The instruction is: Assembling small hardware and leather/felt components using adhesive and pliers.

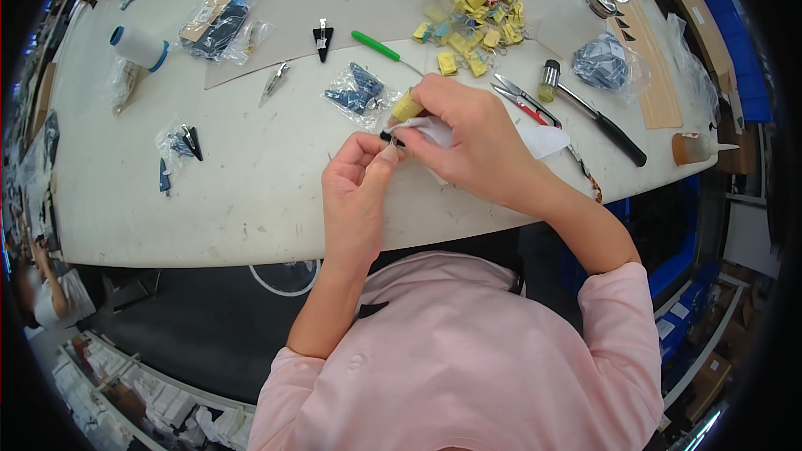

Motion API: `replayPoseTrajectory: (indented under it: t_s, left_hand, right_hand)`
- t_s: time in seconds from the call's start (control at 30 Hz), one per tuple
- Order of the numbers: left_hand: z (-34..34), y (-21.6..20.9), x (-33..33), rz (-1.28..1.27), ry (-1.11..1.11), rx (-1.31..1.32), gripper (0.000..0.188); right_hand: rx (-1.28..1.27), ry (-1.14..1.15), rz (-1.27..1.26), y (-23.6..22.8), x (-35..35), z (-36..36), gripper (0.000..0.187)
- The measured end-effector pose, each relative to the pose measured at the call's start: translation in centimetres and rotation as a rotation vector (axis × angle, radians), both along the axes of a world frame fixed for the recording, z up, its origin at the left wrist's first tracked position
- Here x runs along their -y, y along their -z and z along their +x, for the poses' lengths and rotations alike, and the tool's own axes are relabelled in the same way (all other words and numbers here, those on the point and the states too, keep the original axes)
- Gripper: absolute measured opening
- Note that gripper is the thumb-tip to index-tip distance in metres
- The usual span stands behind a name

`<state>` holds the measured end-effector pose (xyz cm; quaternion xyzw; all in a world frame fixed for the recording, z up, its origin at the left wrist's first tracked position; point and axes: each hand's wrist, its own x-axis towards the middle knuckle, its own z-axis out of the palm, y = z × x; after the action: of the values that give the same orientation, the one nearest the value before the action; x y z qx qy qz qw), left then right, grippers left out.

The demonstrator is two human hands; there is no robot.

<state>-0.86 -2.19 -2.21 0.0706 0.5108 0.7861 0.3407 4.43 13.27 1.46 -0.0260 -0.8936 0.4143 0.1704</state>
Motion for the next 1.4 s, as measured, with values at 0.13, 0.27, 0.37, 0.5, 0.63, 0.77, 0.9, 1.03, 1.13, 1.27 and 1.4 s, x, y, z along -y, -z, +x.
replayPoseTrajectory:
  t_s: [0.13, 0.27, 0.37, 0.5, 0.63, 0.77, 0.9, 1.03, 1.13, 1.27, 1.4]
  left_hand:
    - [-0.1, 0.0, 0.0, -0.012, 0.003, 0.015, 0.005]
    - [-0.2, -0.1, -0.1, -0.024, 0.007, 0.002, 0.005]
    - [-0.2, -0.1, 0.1, -0.029, 0.018, 0.006, 0.006]
    - [-0.3, -0.3, 0.2, 0.007, 0.053, -0.026, 0.008]
    - [-0.3, 0.0, 0.3, 0.026, 0.074, -0.029, 0.008]
    - [-0.4, 0.1, 0.3, 0.086, 0.074, -0.003, 0.007]
    - [-0.5, 0.3, 0.4, 0.076, 0.082, -0.025, 0.008]
    - [-0.5, 0.0, 0.4, 0.095, 0.084, -0.027, 0.006]
    - [-0.4, 0.4, 0.7, 0.008, 0.124, -0.017, 0.007]
    - [-0.3, 0.4, 0.7, 0.037, 0.139, -0.084, 0.007]
    - [0.3, -0.3, 0.0, 0.009, 0.115, -0.119, 0.012]
  right_hand:
    - [-0.041, 0.037, 0.037, 0.8, -0.6, -0.5, 0.015]
    - [-0.014, -0.016, -0.058, 0.2, 0.2, 0.0, 0.015]
    - [-0.065, 0.032, 0.068, 0.4, -0.9, -0.6, 0.014]
    - [0.012, 0.123, -0.433, -1.0, -1.5, 0.0, 0.014]
    - [-0.019, 0.158, -0.835, -0.9, -2.1, 0.9, 0.014]
    - [0.246, 0.129, -0.821, -0.1, -2.1, 1.3, 0.019]
    - [0.268, 0.040, -0.726, 0.0, -1.4, 0.6, 0.021]
    - [0.284, 0.055, -0.695, 0.1, -1.5, 0.2, 0.020]
    - [0.283, 0.079, -0.739, 0.0, -1.3, 0.0, 0.019]
    - [0.266, 0.068, -0.778, 0.3, -1.3, -0.1, 0.018]
    - [0.251, 0.093, -0.745, 0.7, -1.8, 0.0, 0.019]
